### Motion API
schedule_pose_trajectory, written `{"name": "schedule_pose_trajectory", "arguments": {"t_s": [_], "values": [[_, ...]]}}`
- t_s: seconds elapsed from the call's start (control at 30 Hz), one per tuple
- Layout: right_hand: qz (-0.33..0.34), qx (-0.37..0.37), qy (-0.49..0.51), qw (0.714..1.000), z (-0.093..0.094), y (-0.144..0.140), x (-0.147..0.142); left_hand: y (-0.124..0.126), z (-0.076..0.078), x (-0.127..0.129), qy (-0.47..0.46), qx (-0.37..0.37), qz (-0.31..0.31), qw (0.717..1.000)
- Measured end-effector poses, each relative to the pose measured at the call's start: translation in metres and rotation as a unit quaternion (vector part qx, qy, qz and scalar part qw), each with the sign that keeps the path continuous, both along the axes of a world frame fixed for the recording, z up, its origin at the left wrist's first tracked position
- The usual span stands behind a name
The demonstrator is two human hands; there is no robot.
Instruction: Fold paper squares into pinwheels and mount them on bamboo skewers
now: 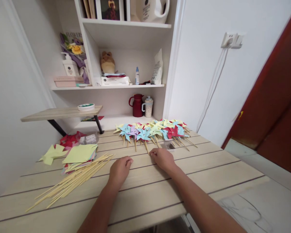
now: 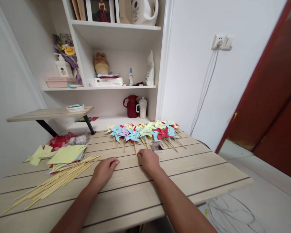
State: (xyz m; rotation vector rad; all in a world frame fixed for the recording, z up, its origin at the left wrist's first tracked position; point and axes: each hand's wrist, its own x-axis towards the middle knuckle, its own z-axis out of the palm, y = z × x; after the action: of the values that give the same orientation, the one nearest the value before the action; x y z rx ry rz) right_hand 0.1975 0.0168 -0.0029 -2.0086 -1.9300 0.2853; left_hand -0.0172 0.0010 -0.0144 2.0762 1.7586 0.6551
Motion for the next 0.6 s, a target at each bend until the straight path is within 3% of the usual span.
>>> {"name": "schedule_pose_trajectory", "arguments": {"t_s": [0.23, 0.37, 0.5, 0.6], "values": [[0.009, 0.061, 0.034, 0.998, 0.000, -0.001, 0.001, 0.000, -0.002, -0.001, 0.005, 0.010, -0.005, 1.000], [0.144, 0.145, 0.136, 0.969, -0.008, -0.008, -0.011, -0.004, -0.004, -0.001, 0.025, 0.020, -0.021, 0.999], [0.278, 0.108, 0.132, 0.945, -0.019, -0.020, -0.033, -0.012, 0.001, -0.002, 0.064, 0.060, -0.090, 0.992], [0.303, 0.079, 0.104, 0.944, -0.024, -0.027, -0.045, -0.023, 0.004, -0.011, 0.126, 0.091, -0.153, 0.976]]}}
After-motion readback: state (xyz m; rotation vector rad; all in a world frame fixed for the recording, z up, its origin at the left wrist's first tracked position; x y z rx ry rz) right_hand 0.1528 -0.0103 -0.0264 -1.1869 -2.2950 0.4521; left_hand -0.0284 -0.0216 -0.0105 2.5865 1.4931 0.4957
